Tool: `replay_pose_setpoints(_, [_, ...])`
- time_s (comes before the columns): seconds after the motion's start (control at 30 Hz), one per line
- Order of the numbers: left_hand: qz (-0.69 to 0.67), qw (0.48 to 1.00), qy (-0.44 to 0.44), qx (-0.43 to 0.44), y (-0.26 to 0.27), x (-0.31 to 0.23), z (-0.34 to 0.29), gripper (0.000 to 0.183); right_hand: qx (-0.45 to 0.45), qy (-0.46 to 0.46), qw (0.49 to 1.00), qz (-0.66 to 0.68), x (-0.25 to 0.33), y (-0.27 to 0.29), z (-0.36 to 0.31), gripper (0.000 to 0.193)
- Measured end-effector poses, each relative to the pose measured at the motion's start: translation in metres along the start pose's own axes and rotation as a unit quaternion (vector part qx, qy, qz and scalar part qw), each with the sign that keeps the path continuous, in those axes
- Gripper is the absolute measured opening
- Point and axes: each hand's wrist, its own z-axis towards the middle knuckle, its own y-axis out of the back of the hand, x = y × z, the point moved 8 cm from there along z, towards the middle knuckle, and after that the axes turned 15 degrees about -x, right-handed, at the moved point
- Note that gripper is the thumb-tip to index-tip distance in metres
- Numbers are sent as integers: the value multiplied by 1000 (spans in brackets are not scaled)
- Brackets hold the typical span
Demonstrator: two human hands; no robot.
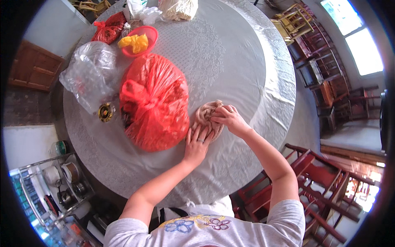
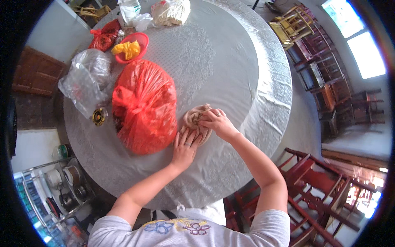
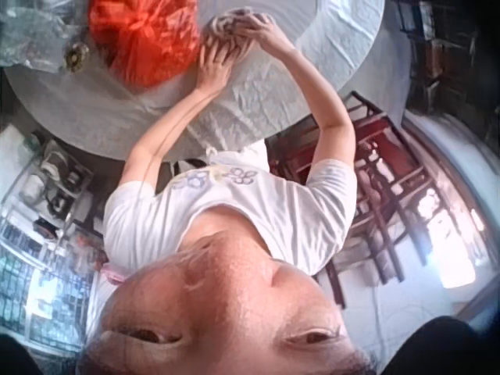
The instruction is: The person wipes a round dining table with a cloth, moving aside several plastic bags and a small bowl. They then pick up a red plastic bag, walk to a refrigerator, open it, and place the bag inside. The person returns to the table and continues wiping the surface.
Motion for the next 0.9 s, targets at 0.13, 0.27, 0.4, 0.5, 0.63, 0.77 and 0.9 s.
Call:
replay_pose_setpoints(0.13, [87,994,68,25,-17,10,61,61,4,106,994,14,-60,7,70,36])
replay_pose_setpoints(0.27, [140,983,113,-46,-49,56,178,60,-89,126,986,-64,-160,9,155,29])
replay_pose_setpoints(0.4, [167,977,100,-88,-73,113,325,50,-186,-1,976,-115,-285,46,222,33])
replay_pose_setpoints(0.5, [107,986,85,-96,-95,142,406,47,-215,-94,931,-280,-348,61,233,43])
replay_pose_setpoints(0.63, [34,991,58,-114,-121,121,430,46,-204,-109,963,-141,-379,70,207,46])
replay_pose_setpoints(0.77, [-47,995,-11,-87,-105,51,327,44,-158,-65,985,-29,-316,71,116,52])
replay_pose_setpoints(0.9, [-79,992,-10,98,-84,-26,176,50,-66,-4,994,83,-208,62,-6,50])
